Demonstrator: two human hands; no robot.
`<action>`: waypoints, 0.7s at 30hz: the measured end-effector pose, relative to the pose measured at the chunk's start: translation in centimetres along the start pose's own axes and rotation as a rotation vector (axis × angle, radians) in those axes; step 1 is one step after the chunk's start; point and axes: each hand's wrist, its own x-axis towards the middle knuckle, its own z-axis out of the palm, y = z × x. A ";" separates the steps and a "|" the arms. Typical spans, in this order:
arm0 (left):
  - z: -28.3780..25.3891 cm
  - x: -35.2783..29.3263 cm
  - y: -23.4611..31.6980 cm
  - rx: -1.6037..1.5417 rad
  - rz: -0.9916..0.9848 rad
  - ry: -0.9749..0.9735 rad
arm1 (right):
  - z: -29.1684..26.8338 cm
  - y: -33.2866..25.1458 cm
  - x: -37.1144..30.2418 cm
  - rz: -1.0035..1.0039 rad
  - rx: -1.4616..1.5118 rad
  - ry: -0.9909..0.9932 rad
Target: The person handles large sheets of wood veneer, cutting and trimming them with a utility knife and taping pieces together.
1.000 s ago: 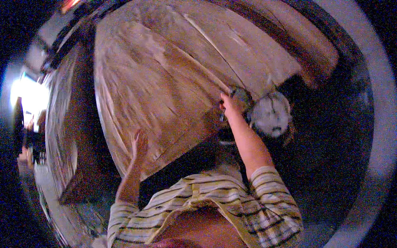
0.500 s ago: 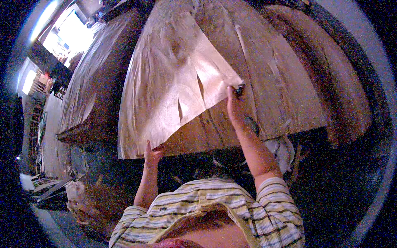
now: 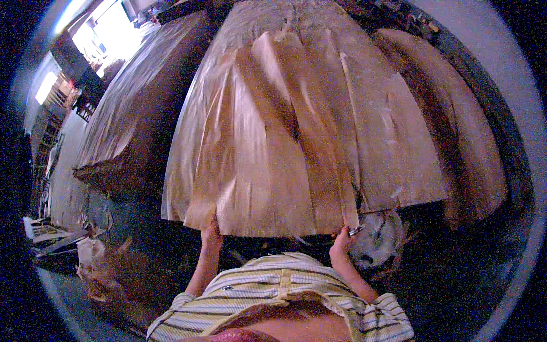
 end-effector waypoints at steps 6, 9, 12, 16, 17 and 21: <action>8.7 8.4 5.2 0.103 0.148 -0.104 | 8.5 -4.1 7.1 -0.306 0.139 -0.232; 13.6 12.9 11.0 0.135 0.285 -0.199 | 17.0 -15.1 3.6 -0.302 0.240 -0.449; 20.8 16.5 17.2 0.113 0.404 -0.329 | 24.5 -25.7 4.5 -0.432 0.124 -0.543; 29.0 16.6 24.7 0.026 0.532 -0.482 | 28.3 -34.9 5.3 -0.425 0.131 -0.815; 29.2 15.9 26.4 0.031 0.569 -0.492 | 28.8 -35.2 4.0 -0.443 0.174 -0.830; 30.2 12.6 29.7 -0.003 0.665 -0.555 | 25.4 -38.3 1.1 -0.579 0.380 -0.796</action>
